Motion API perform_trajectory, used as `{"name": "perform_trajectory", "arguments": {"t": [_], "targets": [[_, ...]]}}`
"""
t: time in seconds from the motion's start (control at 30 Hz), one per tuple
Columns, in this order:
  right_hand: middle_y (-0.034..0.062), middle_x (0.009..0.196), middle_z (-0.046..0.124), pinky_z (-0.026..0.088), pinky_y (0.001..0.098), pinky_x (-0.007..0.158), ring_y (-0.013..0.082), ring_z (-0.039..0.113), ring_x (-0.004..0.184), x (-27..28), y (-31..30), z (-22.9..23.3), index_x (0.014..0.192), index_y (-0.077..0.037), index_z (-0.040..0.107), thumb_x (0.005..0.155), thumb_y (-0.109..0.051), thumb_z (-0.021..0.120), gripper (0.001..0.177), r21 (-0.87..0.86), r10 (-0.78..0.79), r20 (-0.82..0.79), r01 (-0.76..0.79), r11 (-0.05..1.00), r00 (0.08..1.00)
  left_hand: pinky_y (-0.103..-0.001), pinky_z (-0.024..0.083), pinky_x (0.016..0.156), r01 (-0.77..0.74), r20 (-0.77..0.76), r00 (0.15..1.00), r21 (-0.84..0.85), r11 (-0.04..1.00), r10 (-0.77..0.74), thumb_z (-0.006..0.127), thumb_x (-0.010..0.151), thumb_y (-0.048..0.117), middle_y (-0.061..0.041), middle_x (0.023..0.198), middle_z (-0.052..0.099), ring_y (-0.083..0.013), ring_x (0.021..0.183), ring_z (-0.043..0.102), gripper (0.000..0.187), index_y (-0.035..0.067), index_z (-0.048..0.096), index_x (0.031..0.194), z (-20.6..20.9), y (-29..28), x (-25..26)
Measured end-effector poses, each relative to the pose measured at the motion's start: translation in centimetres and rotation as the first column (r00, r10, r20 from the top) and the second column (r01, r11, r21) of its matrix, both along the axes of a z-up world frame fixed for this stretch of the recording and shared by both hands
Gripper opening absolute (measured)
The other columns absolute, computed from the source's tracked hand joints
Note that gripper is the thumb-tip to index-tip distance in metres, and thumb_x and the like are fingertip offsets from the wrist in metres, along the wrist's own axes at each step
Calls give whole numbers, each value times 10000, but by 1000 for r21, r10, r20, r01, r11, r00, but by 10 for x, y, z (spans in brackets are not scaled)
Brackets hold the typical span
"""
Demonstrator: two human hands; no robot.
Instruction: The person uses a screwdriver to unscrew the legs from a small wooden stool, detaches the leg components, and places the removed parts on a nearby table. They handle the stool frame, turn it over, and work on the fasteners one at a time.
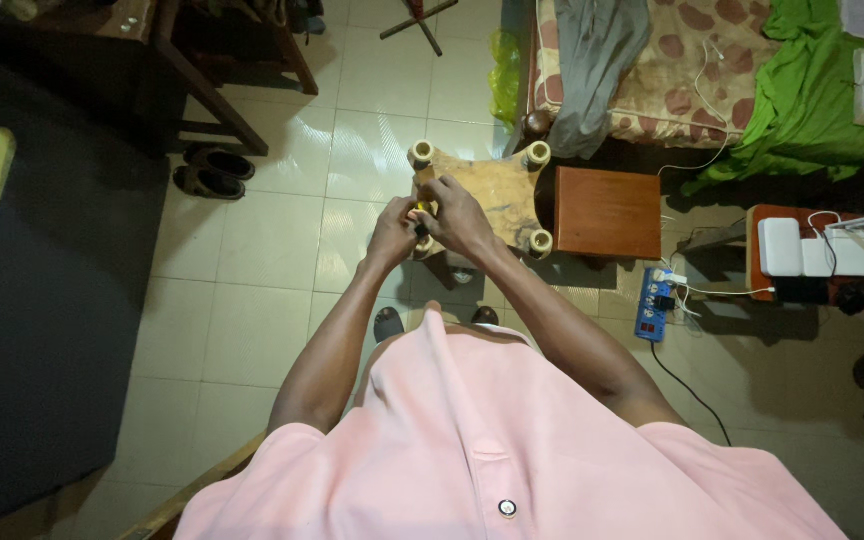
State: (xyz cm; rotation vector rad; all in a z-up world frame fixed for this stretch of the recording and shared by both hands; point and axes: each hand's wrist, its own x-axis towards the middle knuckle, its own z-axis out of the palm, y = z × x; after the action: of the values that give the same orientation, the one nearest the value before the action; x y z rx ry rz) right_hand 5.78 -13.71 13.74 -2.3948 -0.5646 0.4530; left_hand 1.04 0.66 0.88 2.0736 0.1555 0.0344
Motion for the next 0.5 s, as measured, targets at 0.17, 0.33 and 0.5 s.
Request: {"name": "perform_trajectory", "arguments": {"t": [0.17, 0.33, 0.5], "targets": [[116, 1140, 657, 576, 423, 877, 318, 704, 980, 6, 1, -14, 1159, -83, 622, 856, -75, 761, 334, 101, 21, 57, -27, 994, 998, -439, 517, 968, 62, -80, 995, -1, 998, -62, 592, 916, 8, -160, 1170, 628, -334, 1082, 649, 358, 45, 599, 1271, -5, 0, 3], [124, 1097, 707, 556, 434, 890, 335, 694, 1018, 20, -7, -24, 1093, -84, 684, 761, -1, 768, 352, 67, 119, 166, -132, 989, 979, -402, 518, 993, 146, -210, 958, -220, 965, -193, 656, 904, 63, -152, 1192, 705, -271, 1124, 678, 450, 51, 552, 1341, -9, 11, 9], [130, 1142, 734, 580, 387, 923, 292, 722, 1037, 29, -14, -30, 1177, -94, 702, 792, 80, 674, 423, 134, 219, 83, -229, 964, 972, -372, 520, 1005, 248, -106, 949, -335, 909, -298, 635, 906, 47, -143, 1263, 696, -232, 1173, 672, 547, 73, 484, 1431, -11, 23, 13]]}}
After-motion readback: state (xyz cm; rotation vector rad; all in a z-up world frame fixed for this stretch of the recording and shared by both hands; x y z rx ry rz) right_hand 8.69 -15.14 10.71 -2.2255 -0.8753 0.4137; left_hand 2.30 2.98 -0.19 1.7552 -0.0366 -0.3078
